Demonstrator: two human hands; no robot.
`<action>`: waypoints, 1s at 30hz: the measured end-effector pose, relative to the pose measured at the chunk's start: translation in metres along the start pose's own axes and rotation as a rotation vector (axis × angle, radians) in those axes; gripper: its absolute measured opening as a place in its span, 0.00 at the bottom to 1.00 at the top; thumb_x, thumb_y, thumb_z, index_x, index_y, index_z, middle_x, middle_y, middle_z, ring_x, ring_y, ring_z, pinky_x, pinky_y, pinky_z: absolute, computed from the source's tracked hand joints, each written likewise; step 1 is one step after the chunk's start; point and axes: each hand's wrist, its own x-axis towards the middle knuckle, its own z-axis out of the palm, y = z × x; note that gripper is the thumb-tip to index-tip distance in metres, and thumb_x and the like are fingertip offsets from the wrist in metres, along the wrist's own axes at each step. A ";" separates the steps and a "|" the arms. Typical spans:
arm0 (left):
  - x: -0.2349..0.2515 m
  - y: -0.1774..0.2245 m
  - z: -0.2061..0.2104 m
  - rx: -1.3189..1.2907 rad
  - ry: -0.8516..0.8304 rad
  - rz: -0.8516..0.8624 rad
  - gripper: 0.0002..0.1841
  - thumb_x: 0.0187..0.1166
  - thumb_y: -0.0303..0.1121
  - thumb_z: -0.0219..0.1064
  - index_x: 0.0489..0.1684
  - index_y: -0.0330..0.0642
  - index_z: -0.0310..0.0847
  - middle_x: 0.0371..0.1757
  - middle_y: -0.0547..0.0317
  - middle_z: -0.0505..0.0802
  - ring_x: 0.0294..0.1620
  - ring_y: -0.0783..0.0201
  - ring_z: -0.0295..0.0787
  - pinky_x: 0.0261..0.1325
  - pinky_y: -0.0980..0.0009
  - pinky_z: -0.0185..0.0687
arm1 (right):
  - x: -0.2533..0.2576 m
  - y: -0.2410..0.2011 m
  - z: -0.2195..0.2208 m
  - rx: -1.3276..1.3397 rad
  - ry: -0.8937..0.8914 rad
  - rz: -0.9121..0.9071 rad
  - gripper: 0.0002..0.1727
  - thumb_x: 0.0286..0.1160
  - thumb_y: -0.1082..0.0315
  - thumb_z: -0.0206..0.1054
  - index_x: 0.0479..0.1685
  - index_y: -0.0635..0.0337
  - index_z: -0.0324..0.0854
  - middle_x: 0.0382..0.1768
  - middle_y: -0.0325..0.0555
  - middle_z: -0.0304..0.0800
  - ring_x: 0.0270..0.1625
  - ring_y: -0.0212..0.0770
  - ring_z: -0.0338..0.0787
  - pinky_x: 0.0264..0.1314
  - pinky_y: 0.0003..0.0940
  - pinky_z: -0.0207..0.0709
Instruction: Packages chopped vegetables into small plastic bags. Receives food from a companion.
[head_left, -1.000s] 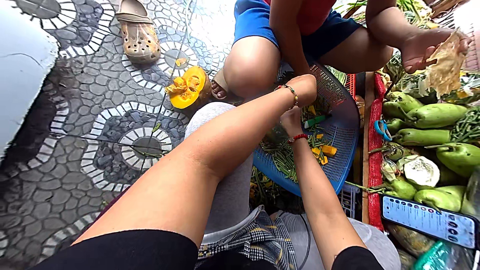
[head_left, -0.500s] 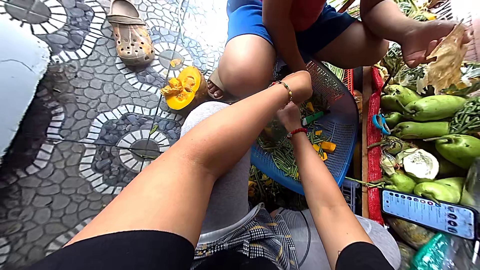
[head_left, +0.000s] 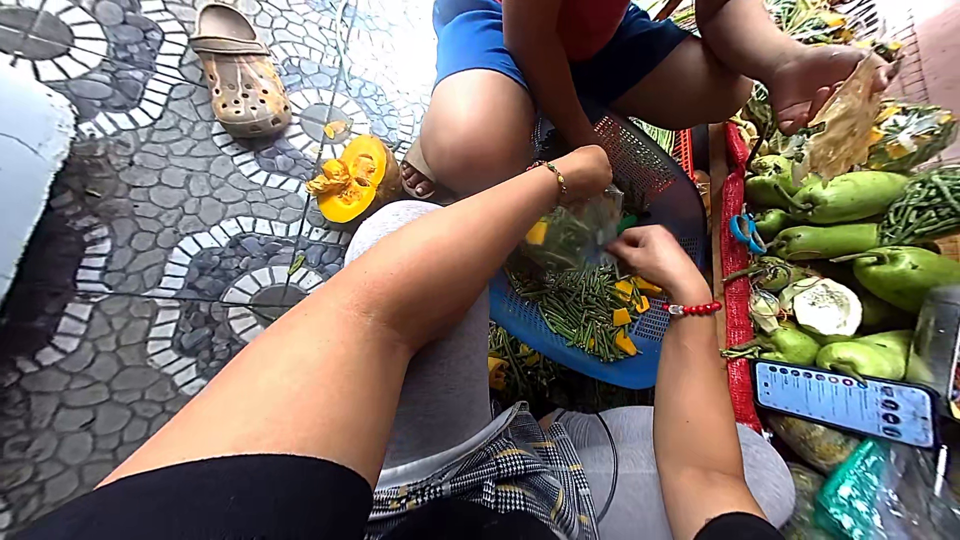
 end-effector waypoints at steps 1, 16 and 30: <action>0.001 -0.001 0.000 -0.036 -0.019 -0.001 0.24 0.94 0.48 0.53 0.43 0.32 0.79 0.33 0.52 0.80 0.29 0.62 0.78 0.36 0.64 0.79 | -0.004 0.002 -0.002 0.007 0.116 -0.003 0.19 0.86 0.55 0.64 0.35 0.62 0.86 0.26 0.54 0.86 0.25 0.49 0.84 0.30 0.53 0.79; 0.013 -0.004 0.009 0.457 0.055 0.082 0.11 0.84 0.30 0.64 0.38 0.27 0.84 0.49 0.34 0.90 0.57 0.38 0.88 0.56 0.37 0.80 | -0.007 -0.025 -0.021 0.084 0.397 -0.092 0.19 0.80 0.75 0.55 0.66 0.68 0.81 0.60 0.61 0.88 0.59 0.52 0.89 0.63 0.50 0.81; 0.021 -0.057 -0.009 -0.065 0.217 -0.053 0.27 0.96 0.41 0.40 0.62 0.22 0.78 0.62 0.31 0.86 0.63 0.44 0.84 0.65 0.45 0.77 | 0.046 -0.002 0.139 1.214 0.338 0.301 0.41 0.91 0.34 0.33 0.97 0.48 0.44 0.93 0.46 0.55 0.90 0.46 0.63 0.88 0.52 0.62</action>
